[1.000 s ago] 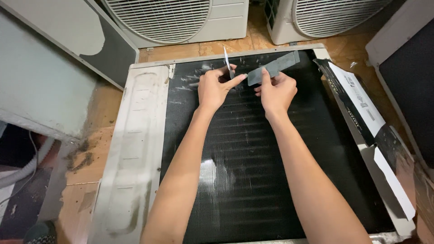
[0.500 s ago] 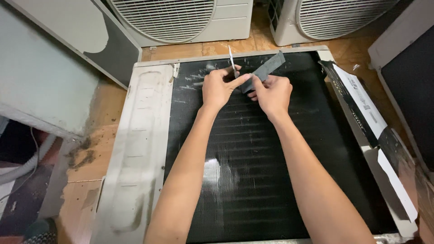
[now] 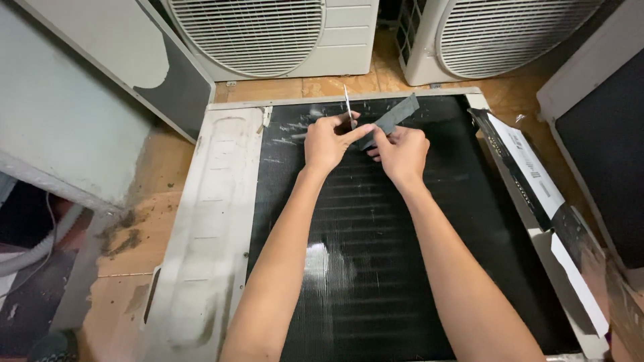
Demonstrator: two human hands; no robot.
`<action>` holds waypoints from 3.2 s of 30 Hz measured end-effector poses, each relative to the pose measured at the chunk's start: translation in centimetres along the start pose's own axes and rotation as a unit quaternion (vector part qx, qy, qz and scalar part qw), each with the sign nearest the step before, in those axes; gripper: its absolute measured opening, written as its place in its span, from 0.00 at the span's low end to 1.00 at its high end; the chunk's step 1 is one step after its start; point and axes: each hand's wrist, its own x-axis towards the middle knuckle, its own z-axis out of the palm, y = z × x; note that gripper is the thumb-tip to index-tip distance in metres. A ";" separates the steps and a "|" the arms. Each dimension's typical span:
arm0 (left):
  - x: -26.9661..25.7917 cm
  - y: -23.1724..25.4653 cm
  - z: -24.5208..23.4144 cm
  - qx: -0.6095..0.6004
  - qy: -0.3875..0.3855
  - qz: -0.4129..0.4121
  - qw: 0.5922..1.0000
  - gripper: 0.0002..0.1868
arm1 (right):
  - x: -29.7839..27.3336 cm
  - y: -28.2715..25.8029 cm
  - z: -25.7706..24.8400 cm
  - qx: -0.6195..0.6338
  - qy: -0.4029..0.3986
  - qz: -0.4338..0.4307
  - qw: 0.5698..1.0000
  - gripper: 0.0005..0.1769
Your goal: Straighten the fins of an air conditioner unit using a fin comb tool
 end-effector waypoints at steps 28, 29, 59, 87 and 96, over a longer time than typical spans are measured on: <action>0.9 -0.6 0.6 0.053 -0.005 -0.024 0.998 0.25 | 0.0 -0.5 0.3 0.043 -0.008 0.070 0.997 0.18; 0.8 -0.2 0.6 0.055 -0.003 -0.024 0.998 0.25 | 0.0 -0.5 0.3 0.045 -0.010 0.069 0.997 0.18; 1.0 -1.8 0.8 -0.050 0.045 0.045 0.997 0.26 | -0.1 0.3 -1.0 0.083 0.181 0.003 0.980 0.13; 0.7 -1.7 0.5 -0.041 0.028 0.070 0.996 0.26 | -0.9 -0.7 -1.3 0.036 0.150 -0.007 0.988 0.16; 1.0 -1.8 0.4 -0.040 0.023 0.059 0.997 0.27 | -0.9 -0.9 -1.3 0.032 0.143 0.000 0.989 0.16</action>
